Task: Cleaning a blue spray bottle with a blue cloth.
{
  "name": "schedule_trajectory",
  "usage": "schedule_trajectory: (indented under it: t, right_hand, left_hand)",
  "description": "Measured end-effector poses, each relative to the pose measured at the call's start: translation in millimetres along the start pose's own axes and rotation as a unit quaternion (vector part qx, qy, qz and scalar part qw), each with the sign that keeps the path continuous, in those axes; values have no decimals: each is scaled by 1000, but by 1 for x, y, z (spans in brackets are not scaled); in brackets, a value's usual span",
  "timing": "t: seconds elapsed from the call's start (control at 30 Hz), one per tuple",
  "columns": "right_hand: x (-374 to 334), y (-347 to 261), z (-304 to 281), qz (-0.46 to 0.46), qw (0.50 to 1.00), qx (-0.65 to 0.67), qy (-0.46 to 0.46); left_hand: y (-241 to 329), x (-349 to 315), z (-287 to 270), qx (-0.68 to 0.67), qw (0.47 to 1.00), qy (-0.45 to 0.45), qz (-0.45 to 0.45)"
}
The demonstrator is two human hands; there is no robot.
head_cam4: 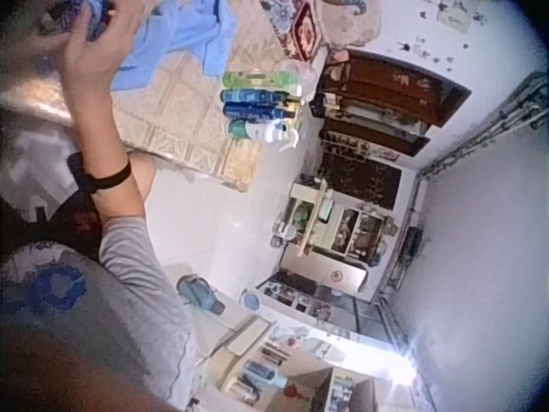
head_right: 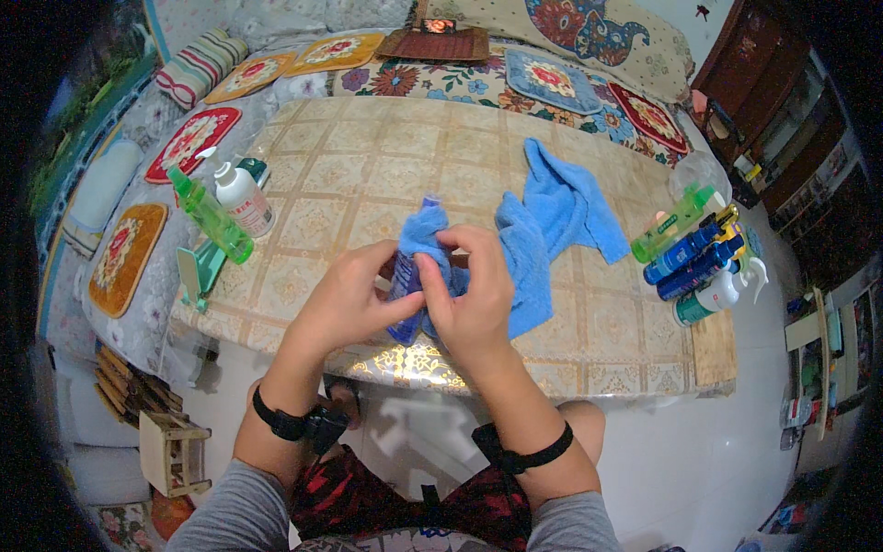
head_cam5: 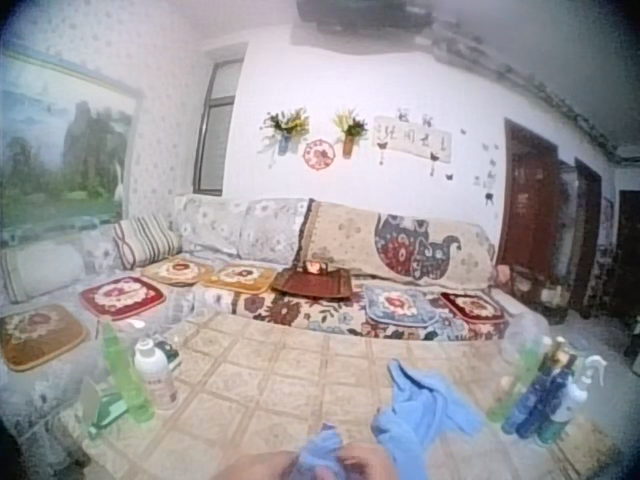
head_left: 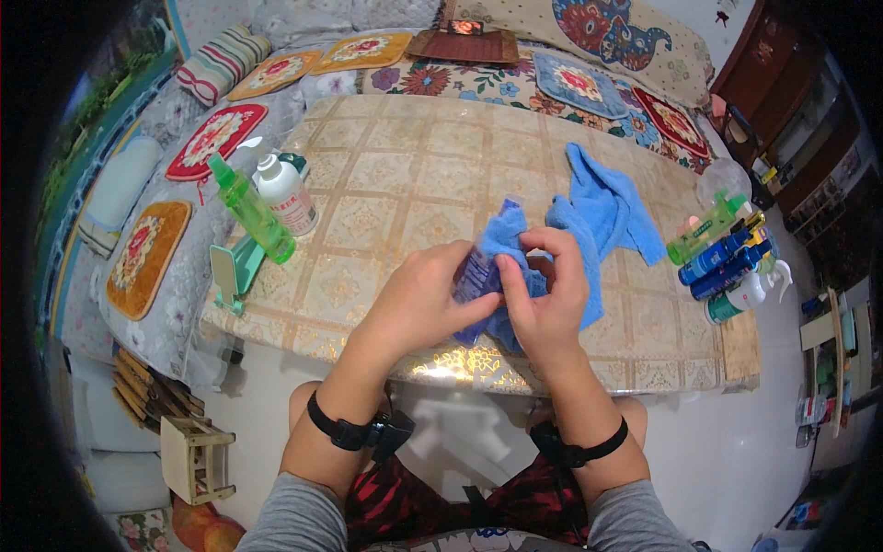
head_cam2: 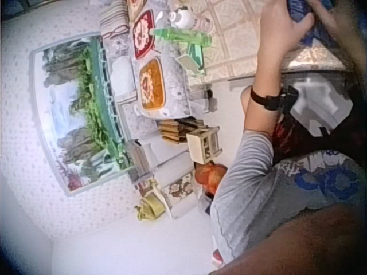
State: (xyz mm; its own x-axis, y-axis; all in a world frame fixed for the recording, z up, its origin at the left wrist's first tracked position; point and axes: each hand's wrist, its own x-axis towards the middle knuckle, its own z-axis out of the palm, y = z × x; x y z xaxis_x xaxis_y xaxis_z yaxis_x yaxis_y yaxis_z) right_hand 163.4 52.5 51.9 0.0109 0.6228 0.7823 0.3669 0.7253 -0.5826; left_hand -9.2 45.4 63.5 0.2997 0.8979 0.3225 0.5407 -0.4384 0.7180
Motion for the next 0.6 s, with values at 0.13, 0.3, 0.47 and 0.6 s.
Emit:
schedule_trajectory:
  t: [0.13, 0.3, 0.47, 0.6]
  right_hand:
    - [-3, 1, -3, 101, 992, 79, -8]
    - [-2, 2, -6, 225, 950, 213, -29]
    - [-2, 13, -5, 224, 930, 288, -42]
    - [-4, 24, -4, 235, 925, 295, -55]
  left_hand:
    - [2, -1, -3, -32, 999, -22, -9]
    - [0, -2, -3, -52, 998, -36, -23]
    - [0, -2, -3, -62, 997, -35, -27]
    - [-1, -2, -4, -63, 997, -42, -27]
